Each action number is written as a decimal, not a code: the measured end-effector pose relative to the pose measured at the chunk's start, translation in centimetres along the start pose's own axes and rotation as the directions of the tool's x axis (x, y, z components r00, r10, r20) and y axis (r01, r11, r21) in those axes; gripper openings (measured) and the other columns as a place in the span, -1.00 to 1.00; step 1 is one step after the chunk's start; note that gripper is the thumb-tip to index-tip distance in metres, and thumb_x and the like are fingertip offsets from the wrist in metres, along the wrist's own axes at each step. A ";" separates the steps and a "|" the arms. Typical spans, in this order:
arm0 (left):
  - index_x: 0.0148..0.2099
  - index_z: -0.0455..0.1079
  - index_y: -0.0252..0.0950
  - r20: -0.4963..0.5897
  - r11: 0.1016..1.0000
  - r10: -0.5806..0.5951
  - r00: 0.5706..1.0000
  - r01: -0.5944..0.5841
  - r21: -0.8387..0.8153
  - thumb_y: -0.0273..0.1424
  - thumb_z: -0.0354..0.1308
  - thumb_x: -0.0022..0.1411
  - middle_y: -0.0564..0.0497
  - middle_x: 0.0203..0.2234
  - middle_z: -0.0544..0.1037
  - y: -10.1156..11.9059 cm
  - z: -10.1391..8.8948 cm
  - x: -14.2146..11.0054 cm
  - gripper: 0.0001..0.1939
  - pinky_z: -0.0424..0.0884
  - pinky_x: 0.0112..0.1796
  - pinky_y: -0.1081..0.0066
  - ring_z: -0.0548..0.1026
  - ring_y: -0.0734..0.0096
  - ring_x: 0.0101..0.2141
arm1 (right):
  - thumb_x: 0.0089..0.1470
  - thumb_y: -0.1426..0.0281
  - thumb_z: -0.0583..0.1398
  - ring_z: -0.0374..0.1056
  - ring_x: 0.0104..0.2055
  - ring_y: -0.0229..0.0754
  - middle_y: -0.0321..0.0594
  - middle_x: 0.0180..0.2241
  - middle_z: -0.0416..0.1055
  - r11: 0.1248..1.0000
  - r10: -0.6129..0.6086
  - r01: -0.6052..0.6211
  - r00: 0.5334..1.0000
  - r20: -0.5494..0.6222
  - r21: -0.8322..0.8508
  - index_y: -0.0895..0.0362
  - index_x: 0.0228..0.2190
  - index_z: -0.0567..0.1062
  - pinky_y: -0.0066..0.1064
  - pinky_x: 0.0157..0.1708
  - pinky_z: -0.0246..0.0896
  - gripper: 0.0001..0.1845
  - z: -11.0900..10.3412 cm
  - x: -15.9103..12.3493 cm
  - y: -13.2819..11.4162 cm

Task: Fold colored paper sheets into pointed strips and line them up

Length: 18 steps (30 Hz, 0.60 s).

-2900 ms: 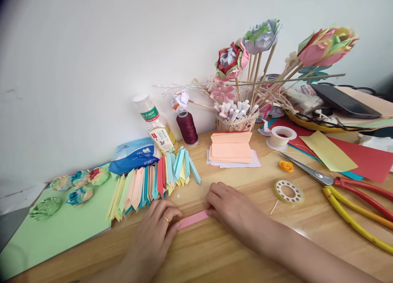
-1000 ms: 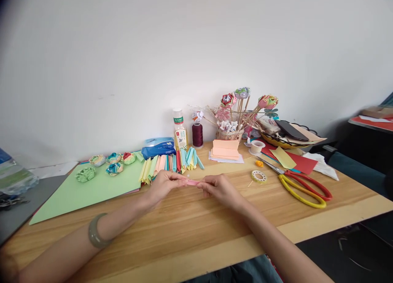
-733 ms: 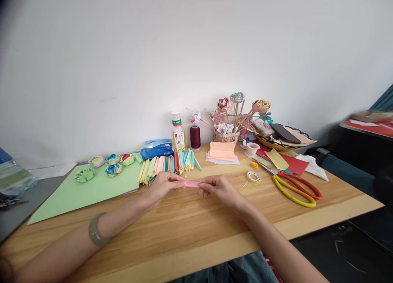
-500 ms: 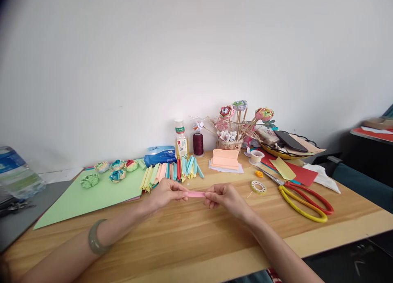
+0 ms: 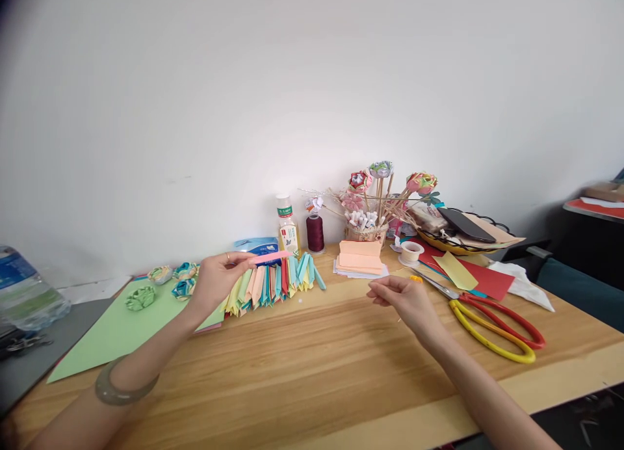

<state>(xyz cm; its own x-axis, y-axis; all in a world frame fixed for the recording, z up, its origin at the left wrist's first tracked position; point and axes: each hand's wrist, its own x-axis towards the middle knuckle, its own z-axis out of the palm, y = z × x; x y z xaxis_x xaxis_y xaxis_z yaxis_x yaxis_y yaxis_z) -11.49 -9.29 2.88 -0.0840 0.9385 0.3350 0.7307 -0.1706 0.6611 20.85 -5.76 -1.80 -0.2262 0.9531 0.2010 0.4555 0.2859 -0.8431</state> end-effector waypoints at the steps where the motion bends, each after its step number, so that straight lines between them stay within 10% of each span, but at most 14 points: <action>1: -0.21 0.54 -0.25 -0.027 0.998 0.011 1.000 -0.009 0.060 -0.32 0.01 0.20 -0.02 -0.33 0.59 -0.4 0.0 0.2 -0.72 0.34 -0.20 0.34 0.47 0.25 -0.24 | -0.03 -0.13 0.08 0.41 -0.44 -0.13 -0.05 -0.45 0.51 0.999 -0.010 0.009 1.000 -0.024 -0.043 0.18 -0.48 0.51 -0.33 -0.43 0.31 -0.40 -0.6 0.3 0.4; 5: -0.36 0.55 -0.18 0.028 0.965 0.089 0.996 -0.093 0.245 -0.26 0.17 0.11 0.01 -0.37 0.59 -1.0 0.6 0.1 -0.83 0.31 -0.24 0.34 0.41 0.15 -0.19 | 0.09 0.00 0.03 0.42 -0.35 -0.09 -0.09 -0.39 0.52 0.967 -0.078 0.061 0.995 -0.061 -0.246 0.15 -0.40 0.48 -0.31 -0.35 0.31 -0.52 -1.5 2.3 1.5; 11: -0.20 0.52 -0.15 0.037 0.903 0.136 0.990 -0.140 0.406 -0.33 -0.13 0.34 0.05 -0.25 0.56 -0.5 0.2 0.3 -0.64 0.30 -0.23 0.38 0.39 0.25 -0.14 | 0.19 0.40 0.02 0.33 -0.05 0.02 0.01 -0.07 0.42 0.776 -0.162 0.130 0.987 0.005 -0.617 0.20 -0.17 0.46 -0.15 -0.09 0.22 -0.73 0.2 6.5 2.6; 18: -0.15 0.49 -0.16 0.188 0.814 0.210 0.959 -0.278 0.510 -0.51 0.05 0.21 0.01 -0.42 0.53 -1.6 1.4 0.0 -0.75 0.24 -0.39 0.43 0.38 0.23 -0.22 | 0.17 0.28 0.13 0.34 -0.12 -0.13 -0.13 -0.03 0.32 0.509 -0.071 0.195 0.980 0.185 -0.838 0.14 -0.04 0.35 -0.17 -0.16 0.31 -0.66 1.5 7.0 3.4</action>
<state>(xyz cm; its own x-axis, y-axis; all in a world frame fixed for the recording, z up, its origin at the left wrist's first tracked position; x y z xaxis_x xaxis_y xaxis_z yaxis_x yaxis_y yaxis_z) -11.68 -8.64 0.90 0.2005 0.9209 0.3342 0.9637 -0.2468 0.1021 19.51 1.73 -4.04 -0.4136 0.8955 0.1646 0.9095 0.4148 0.0284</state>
